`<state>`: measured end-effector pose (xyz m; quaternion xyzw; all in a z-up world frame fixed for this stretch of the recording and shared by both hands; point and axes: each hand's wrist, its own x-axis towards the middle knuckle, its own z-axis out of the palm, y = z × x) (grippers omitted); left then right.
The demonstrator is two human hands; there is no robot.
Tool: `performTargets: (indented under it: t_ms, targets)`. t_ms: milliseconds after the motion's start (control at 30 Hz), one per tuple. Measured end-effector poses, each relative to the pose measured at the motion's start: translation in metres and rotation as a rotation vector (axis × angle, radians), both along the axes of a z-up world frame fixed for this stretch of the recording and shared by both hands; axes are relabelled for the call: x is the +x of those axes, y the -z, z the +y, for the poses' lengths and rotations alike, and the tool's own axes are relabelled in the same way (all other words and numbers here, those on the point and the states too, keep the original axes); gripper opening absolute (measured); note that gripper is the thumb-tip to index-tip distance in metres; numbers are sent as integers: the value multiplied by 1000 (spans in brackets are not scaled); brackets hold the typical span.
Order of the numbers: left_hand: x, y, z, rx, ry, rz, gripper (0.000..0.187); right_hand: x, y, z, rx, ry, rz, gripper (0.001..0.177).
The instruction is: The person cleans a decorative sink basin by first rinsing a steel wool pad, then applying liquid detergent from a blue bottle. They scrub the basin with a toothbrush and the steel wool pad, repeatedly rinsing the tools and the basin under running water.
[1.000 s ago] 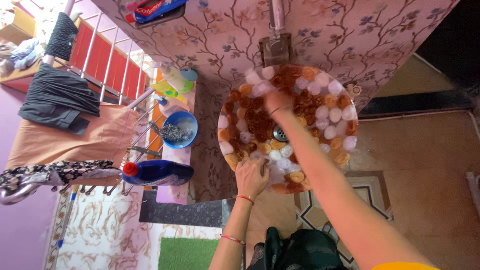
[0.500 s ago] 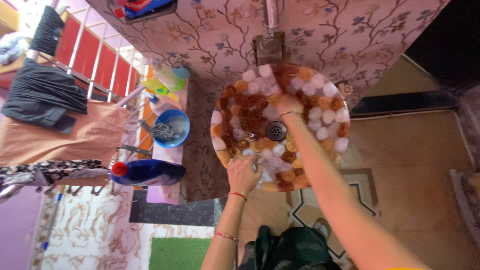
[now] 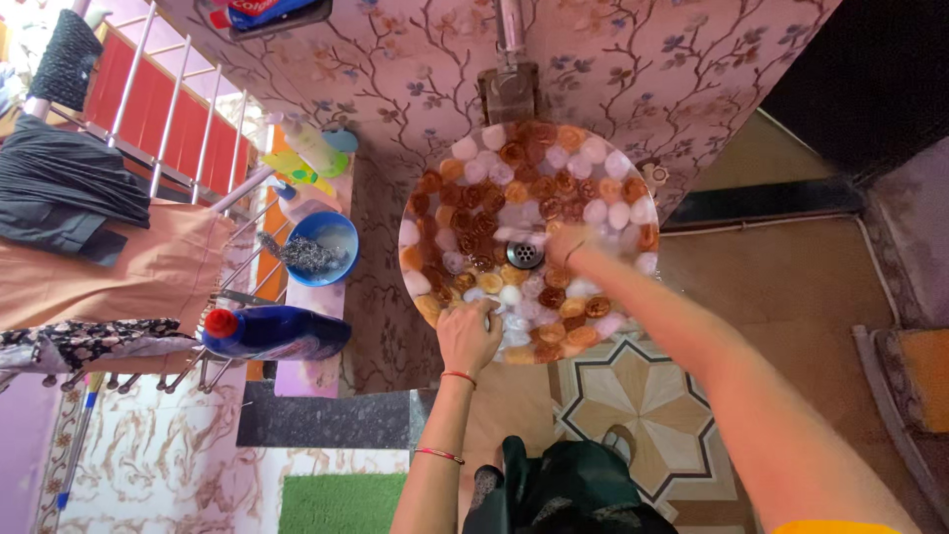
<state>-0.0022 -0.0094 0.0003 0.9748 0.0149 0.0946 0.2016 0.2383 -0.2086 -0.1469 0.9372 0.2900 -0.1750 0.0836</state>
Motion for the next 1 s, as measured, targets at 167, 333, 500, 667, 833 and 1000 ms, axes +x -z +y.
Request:
performTargets:
  t_ms: [167,333,500,667,833,1000]
  targets:
    - [-7,7,6,29,-10,-21,19,-18,-5,-14,55,293,83,34]
    - [20,36,-11,-12,48,20,24,-61,22,16,658,406,193,41]
    - [57,93,-38,-626,-97,102,40,-145,11,50,1219,457,122,34]
    - [87,115,-16,-424,-121,51,32,-170,-59,-5,803,250,211,39]
    - [84,133,-2,66,103,226,36,-171,-87,-62,552,376,-223,26]
    - [97,145,-4,236,13,280,30,-172,-86,-70,613,299,-415,26]
